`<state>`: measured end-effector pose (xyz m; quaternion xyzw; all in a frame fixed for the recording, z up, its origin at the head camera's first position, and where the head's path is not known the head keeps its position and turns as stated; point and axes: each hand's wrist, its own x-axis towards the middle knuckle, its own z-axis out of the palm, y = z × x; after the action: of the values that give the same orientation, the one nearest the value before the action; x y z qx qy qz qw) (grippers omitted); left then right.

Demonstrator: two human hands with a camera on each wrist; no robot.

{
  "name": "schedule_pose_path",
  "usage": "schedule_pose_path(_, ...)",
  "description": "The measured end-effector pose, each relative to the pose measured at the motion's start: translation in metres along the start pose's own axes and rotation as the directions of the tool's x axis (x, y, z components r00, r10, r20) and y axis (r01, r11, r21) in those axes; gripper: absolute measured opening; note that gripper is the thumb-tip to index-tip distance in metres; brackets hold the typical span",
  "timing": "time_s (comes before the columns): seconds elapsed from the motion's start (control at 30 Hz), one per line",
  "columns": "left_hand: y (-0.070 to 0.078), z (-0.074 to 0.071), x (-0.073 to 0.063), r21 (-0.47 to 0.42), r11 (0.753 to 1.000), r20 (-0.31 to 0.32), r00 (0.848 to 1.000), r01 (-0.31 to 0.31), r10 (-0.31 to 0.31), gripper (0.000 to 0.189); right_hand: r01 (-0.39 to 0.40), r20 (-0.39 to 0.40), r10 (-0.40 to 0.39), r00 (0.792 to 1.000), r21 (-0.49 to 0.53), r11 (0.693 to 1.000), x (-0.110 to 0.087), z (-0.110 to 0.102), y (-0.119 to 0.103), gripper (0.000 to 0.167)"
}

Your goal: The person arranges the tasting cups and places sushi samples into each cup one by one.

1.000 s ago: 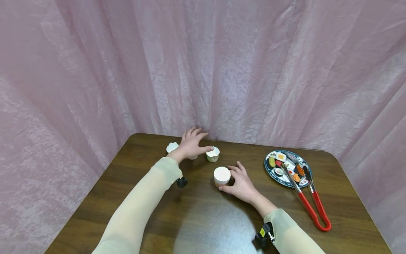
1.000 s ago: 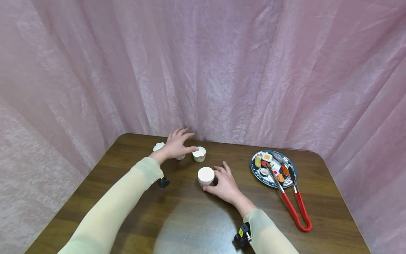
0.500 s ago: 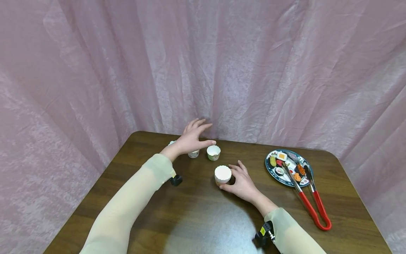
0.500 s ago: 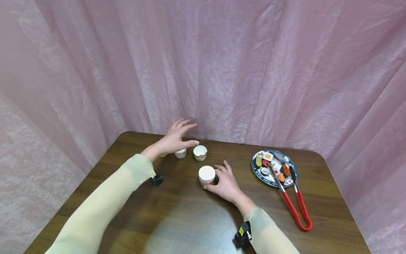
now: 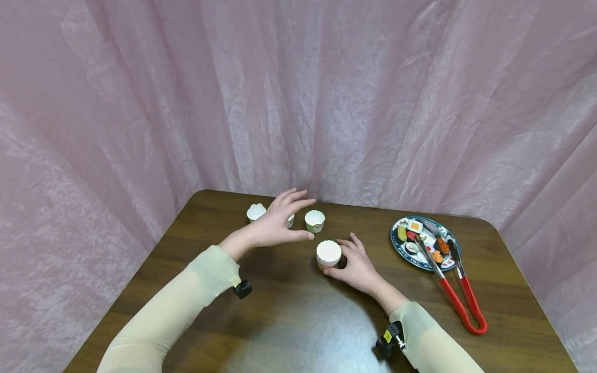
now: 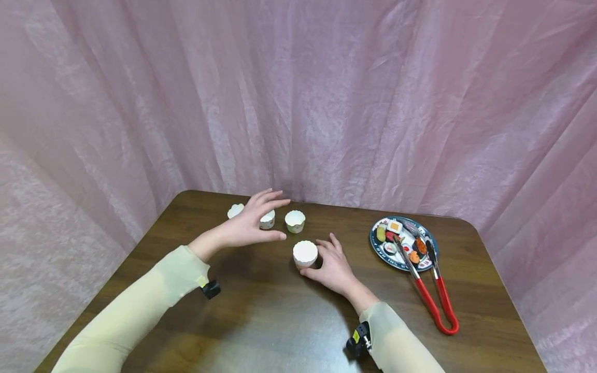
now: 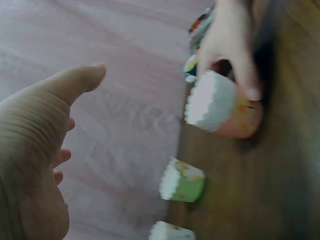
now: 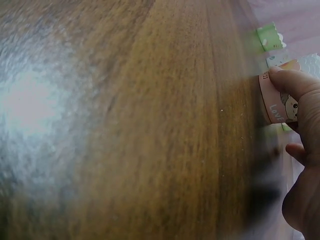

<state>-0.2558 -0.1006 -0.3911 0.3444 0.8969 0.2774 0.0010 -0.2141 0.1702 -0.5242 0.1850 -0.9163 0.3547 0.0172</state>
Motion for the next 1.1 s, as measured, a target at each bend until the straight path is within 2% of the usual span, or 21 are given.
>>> schedule_pose_path(0.13, -0.007, 0.016, -0.011, 0.036, 0.999, 0.033, 0.999, -0.002, 0.001, 0.091, -0.002, 0.004, 0.002, 1.0, 0.0, 1.0, -0.001, -0.001, 0.001, 0.068)
schedule_pose_path(0.27, -0.014, 0.034, -0.016, 0.045, 0.999, 0.075, 0.997, 0.017, -0.02, 0.093, 0.0, 0.007, 0.0, 1.0, -0.006, 1.0, -0.002, -0.001, 0.002, 0.068)
schedule_pose_path(0.43, -0.02, 0.056, -0.016, 0.031, 0.999, 0.098, 0.995, 0.028, -0.031, 0.091, 0.007, 0.008, -0.007, 1.0, -0.028, 1.0, -0.003, 0.0, 0.003, 0.067)
schedule_pose_path(0.57, -0.02, 0.068, -0.012, 0.027, 0.999, 0.121, 0.992, 0.025, -0.028, 0.09, 0.022, 0.009, -0.022, 1.0, -0.052, 0.998, -0.003, 0.003, 0.004, 0.065)
schedule_pose_path(0.8, -0.02, 0.081, -0.006, 0.019, 1.0, 0.123, 0.992, 0.002, -0.004, 0.092, 0.032, 0.0, -0.032, 0.999, -0.072, 0.997, -0.005, 0.005, 0.002, 0.064)
schedule_pose_path(1.1, -0.014, 0.089, -0.001, 0.019, 0.999, 0.127, 0.991, 0.031, -0.033, 0.084, 0.065, -0.07, -0.076, 0.995, -0.144, 0.987, -0.005, 0.006, 0.002, 0.058)
